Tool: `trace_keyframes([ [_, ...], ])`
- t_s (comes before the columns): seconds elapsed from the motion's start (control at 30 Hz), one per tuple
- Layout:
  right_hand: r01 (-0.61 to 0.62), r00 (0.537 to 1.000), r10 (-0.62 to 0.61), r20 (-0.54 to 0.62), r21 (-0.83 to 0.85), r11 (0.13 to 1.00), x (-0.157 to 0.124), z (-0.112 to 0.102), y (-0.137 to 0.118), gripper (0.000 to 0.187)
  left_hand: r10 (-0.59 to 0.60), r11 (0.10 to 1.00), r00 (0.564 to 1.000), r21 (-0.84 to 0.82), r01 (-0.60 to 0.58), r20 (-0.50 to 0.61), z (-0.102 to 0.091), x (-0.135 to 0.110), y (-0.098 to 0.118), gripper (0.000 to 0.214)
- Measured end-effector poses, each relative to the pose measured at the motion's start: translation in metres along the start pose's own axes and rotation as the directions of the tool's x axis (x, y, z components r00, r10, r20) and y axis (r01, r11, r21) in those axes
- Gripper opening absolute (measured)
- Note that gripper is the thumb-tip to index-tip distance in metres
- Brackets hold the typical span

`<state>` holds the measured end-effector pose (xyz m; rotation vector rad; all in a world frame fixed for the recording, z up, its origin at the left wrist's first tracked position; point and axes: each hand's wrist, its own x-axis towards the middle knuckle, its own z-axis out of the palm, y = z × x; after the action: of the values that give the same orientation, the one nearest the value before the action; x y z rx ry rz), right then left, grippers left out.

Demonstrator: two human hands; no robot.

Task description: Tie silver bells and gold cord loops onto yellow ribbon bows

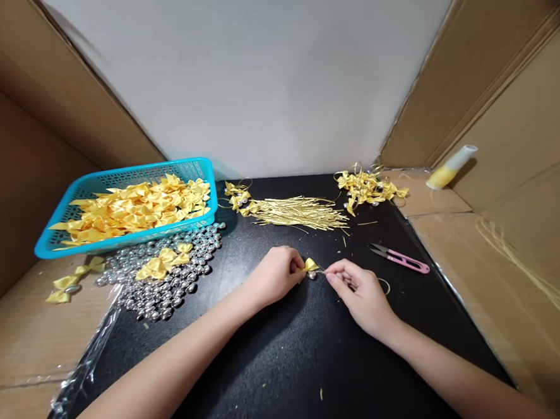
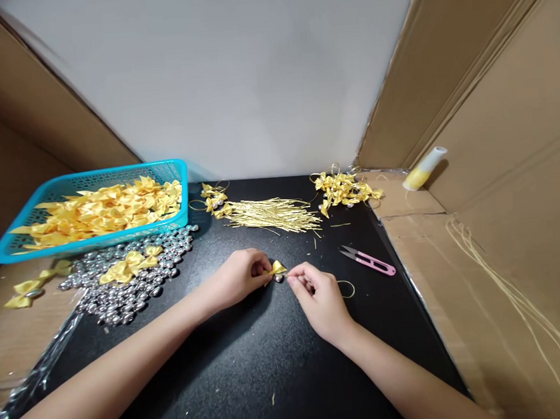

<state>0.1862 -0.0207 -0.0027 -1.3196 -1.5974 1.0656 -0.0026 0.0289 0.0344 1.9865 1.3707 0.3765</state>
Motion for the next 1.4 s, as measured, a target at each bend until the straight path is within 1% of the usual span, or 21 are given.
trace_keyframes([
  [0.1, 0.024, 0.999, -0.025, -0.030, -0.014, 1.000, -0.001, -0.001, -0.001, 0.023, 0.046, 0.999, 0.999, -0.006, -0.047, -0.021, 0.000, -0.003, 0.000, 0.002],
  [0.2, 0.029, 0.996, -0.025, -0.081, 0.056, 0.998, -0.002, -0.002, -0.003, 0.021, 0.066, 0.997, 0.997, -0.047, -0.068, -0.036, 0.001, -0.004, -0.001, 0.004],
  [0.3, 0.043, 0.983, -0.018, -0.181, 0.136, 0.990, -0.002, -0.006, -0.005, 0.019, 0.060, 0.991, 0.995, -0.114, -0.069, -0.080, 0.003, -0.003, -0.006, 0.007],
  [0.37, 0.060, 0.965, -0.011, -0.261, 0.180, 0.982, -0.001, -0.014, -0.007, 0.016, 0.049, 0.979, 0.992, -0.191, -0.070, -0.114, 0.003, -0.002, -0.011, 0.017],
  [0.47, 0.146, 0.923, -0.016, -0.385, 0.311, 0.939, 0.005, -0.035, -0.012, 0.010, 0.031, 0.951, 0.992, -0.302, -0.068, -0.123, -0.002, 0.000, -0.016, 0.025],
  [0.57, 0.297, 0.867, -0.023, -0.498, 0.479, 0.826, 0.014, -0.065, -0.021, 0.008, 0.092, 0.927, 0.989, -0.353, -0.128, -0.118, -0.008, 0.002, -0.018, 0.015],
  [0.67, 0.387, 0.835, -0.023, -0.550, 0.556, 0.736, 0.020, -0.095, -0.029, 0.011, 0.163, 0.916, 0.977, -0.347, -0.201, -0.135, -0.010, 0.003, -0.019, 0.013],
  [0.73, 0.421, 0.822, -0.037, -0.568, 0.563, 0.711, 0.021, -0.108, -0.032, 0.010, 0.163, 0.925, 0.975, -0.319, -0.204, -0.149, -0.009, 0.003, -0.019, 0.014],
  [0.77, 0.433, 0.821, -0.051, -0.569, 0.561, 0.705, 0.020, -0.111, -0.033, 0.009, 0.154, 0.928, 0.978, -0.319, -0.192, -0.141, -0.008, 0.003, -0.020, 0.014],
  [0.83, 0.434, 0.839, -0.093, -0.536, 0.557, 0.708, 0.016, -0.107, -0.034, 0.006, 0.141, 0.922, 0.986, -0.352, -0.164, -0.089, -0.007, 0.001, -0.022, 0.013],
  [0.87, 0.420, 0.858, -0.125, -0.499, 0.538, 0.731, 0.014, -0.101, -0.033, 0.004, 0.148, 0.914, 0.988, -0.375, -0.156, -0.052, -0.006, 0.001, -0.023, 0.012],
  [0.9, 0.386, 0.884, -0.157, -0.440, 0.499, 0.776, 0.011, -0.093, -0.032, 0.002, 0.165, 0.904, 0.986, -0.397, -0.159, -0.019, -0.006, 0.000, -0.023, 0.012],
  [0.93, 0.343, 0.913, -0.188, -0.363, 0.433, 0.833, 0.009, -0.082, -0.031, 0.003, 0.191, 0.894, 0.982, -0.414, -0.171, 0.007, -0.006, -0.002, -0.023, 0.013],
  [1.0, 0.246, 0.964, -0.214, -0.157, 0.231, 0.941, 0.004, -0.057, -0.029, 0.009, 0.248, 0.877, 0.969, -0.430, -0.216, 0.020, -0.004, -0.004, -0.023, 0.014],
  [1.03, 0.230, 0.973, -0.224, -0.057, 0.149, 0.962, 0.001, -0.045, -0.028, 0.010, 0.268, 0.872, 0.963, -0.427, -0.240, 0.006, -0.002, -0.006, -0.022, 0.015],
  [1.07, 0.225, 0.973, -0.228, 0.021, 0.104, 0.969, -0.002, -0.033, -0.027, 0.010, 0.277, 0.872, 0.961, -0.415, -0.259, -0.018, 0.001, -0.007, -0.021, 0.015],
  [1.13, 0.224, 0.968, -0.232, 0.095, 0.082, 0.971, -0.008, -0.013, -0.024, 0.011, 0.272, 0.885, 0.960, -0.374, -0.278, -0.069, 0.007, -0.010, -0.018, 0.014],
  [1.17, 0.230, 0.966, -0.237, 0.099, 0.082, 0.970, -0.011, -0.006, -0.022, 0.011, 0.263, 0.891, 0.961, -0.359, -0.278, -0.089, 0.010, -0.011, -0.017, 0.014],
  [1.23, 0.287, 0.953, -0.293, 0.081, 0.076, 0.955, -0.016, 0.002, -0.019, 0.012, 0.240, 0.894, 0.964, -0.361, -0.265, -0.115, 0.016, -0.013, -0.015, 0.014],
  [1.33, 0.421, 0.903, -0.424, 0.073, 0.056, 0.905, -0.020, 0.006, -0.016, 0.015, 0.191, 0.872, 0.971, -0.429, -0.236, -0.147, 0.023, -0.016, -0.011, 0.013],
  [1.4, 0.454, 0.885, -0.457, 0.086, 0.058, 0.889, -0.021, 0.006, -0.015, 0.017, 0.136, 0.846, 0.979, -0.496, -0.194, -0.151, 0.025, -0.018, -0.009, 0.011],
])
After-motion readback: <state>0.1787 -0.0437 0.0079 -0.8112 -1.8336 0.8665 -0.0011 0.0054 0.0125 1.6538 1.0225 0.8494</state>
